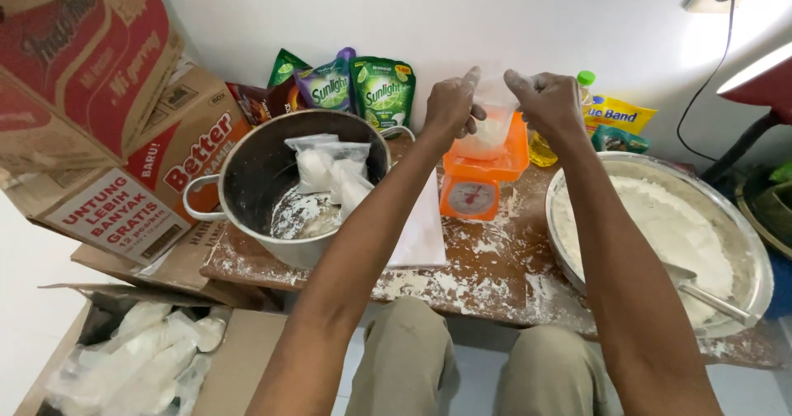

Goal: Measuring flour into small plastic bags using a scoop and a scale, and mixing dough in a large bowl.

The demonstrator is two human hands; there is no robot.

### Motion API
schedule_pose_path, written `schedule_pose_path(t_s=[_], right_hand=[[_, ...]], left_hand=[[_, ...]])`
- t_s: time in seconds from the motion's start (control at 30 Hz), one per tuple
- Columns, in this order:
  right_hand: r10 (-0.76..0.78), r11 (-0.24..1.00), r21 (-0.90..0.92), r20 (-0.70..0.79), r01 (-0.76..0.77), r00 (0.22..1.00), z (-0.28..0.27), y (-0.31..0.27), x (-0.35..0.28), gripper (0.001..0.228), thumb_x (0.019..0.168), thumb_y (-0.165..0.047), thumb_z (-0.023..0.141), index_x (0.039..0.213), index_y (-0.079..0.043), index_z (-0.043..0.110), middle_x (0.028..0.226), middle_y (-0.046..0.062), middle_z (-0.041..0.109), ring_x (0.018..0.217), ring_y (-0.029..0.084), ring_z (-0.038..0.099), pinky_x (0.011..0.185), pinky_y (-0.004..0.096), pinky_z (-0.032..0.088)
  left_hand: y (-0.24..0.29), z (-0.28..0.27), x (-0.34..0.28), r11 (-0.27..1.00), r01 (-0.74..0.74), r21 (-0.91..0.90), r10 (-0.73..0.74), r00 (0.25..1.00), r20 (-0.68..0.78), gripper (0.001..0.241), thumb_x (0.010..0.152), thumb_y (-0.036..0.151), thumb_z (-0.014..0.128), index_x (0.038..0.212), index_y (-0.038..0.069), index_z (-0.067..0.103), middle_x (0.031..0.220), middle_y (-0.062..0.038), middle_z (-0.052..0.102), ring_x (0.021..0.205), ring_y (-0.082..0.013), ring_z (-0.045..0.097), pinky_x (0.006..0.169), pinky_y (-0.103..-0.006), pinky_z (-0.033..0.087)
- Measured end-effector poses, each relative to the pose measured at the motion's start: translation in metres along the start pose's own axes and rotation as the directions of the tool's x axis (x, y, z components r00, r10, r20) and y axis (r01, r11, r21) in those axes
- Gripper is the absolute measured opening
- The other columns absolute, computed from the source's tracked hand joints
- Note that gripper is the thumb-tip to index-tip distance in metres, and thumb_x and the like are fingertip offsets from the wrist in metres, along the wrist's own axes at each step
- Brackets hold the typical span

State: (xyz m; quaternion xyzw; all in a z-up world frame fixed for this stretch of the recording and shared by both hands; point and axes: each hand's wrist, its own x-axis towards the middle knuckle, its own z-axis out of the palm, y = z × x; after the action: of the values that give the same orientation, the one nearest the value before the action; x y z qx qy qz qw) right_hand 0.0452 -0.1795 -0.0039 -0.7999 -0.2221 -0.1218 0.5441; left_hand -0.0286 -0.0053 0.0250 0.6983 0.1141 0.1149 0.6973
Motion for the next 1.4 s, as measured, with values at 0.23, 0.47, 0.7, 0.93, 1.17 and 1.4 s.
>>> schedule_pose_path(t_s=[0.23,0.47,0.7,0.93,1.17,1.4], right_hand=[[0.055,0.998,-0.011,0.058,-0.054,0.997,-0.005,-0.014,-0.013,0.061,0.109,-0.052,0.071,0.086,0.004,0.068,0.071,0.02,0.067,0.058,0.018,0.066,0.05,0.03,0.059],[0.096,0.995,0.006,-0.087,-0.096,0.992,-0.013,-0.001,-0.039,0.059,0.11,-0.054,0.07,0.09,0.002,0.069,0.072,0.018,0.068,0.058,0.019,0.068,0.05,0.03,0.059],[0.136,0.988,0.114,-0.285,-0.107,0.949,-0.023,0.009,-0.106,0.042,0.114,-0.034,0.062,0.106,0.006,0.069,0.077,0.017,0.067,0.061,0.016,0.066,0.051,0.028,0.056],[0.204,0.971,0.174,-0.265,-0.161,0.942,-0.038,0.017,-0.13,0.033,0.112,-0.028,0.06,0.106,0.004,0.068,0.077,0.014,0.068,0.063,0.012,0.064,0.053,0.025,0.056],[0.28,0.956,0.169,-0.294,-0.239,0.914,-0.054,0.026,-0.142,0.03,0.108,-0.026,0.063,0.096,0.001,0.069,0.076,0.014,0.07,0.061,0.011,0.066,0.051,0.024,0.058],[0.299,0.945,0.218,-0.275,-0.244,0.914,-0.045,0.02,-0.14,0.028,0.106,-0.023,0.064,0.092,0.001,0.067,0.076,0.014,0.068,0.06,0.012,0.065,0.049,0.024,0.057]], left_hand=[[0.006,-0.008,-0.013,0.997,0.069,-0.021,-0.069,0.998,-0.01,0.074,0.099,0.055,0.043,0.139,-0.006,0.057,0.072,-0.021,0.07,0.047,-0.0243,0.064,0.034,-0.0303,0.048],[-0.023,-0.019,-0.006,0.985,0.1,-0.143,-0.103,0.995,-0.014,0.076,0.099,0.058,0.041,0.137,-0.006,0.055,0.074,-0.02,0.071,0.046,-0.0249,0.063,0.031,-0.0296,0.04],[-0.059,-0.043,-0.028,0.922,0.004,-0.387,-0.048,0.994,-0.102,0.065,0.106,0.05,0.04,0.137,-0.005,0.054,0.072,-0.018,0.067,0.049,-0.0249,0.064,0.029,-0.0254,0.037],[-0.089,-0.045,-0.031,0.873,-0.062,-0.484,-0.028,0.984,-0.176,0.054,0.108,0.044,0.044,0.133,-0.003,0.058,0.07,-0.018,0.067,0.047,-0.0261,0.065,0.027,-0.0239,0.036],[-0.121,-0.054,-0.03,0.87,-0.053,-0.49,-0.017,0.99,-0.137,0.039,0.109,0.036,0.048,0.123,0.004,0.064,0.069,-0.016,0.068,0.047,-0.0248,0.067,0.026,-0.0223,0.036],[-0.144,-0.059,-0.024,0.872,-0.056,-0.486,-0.017,0.989,-0.145,0.027,0.105,0.024,0.056,0.121,0.004,0.064,0.069,-0.016,0.069,0.046,-0.0236,0.066,0.028,-0.0227,0.038]])
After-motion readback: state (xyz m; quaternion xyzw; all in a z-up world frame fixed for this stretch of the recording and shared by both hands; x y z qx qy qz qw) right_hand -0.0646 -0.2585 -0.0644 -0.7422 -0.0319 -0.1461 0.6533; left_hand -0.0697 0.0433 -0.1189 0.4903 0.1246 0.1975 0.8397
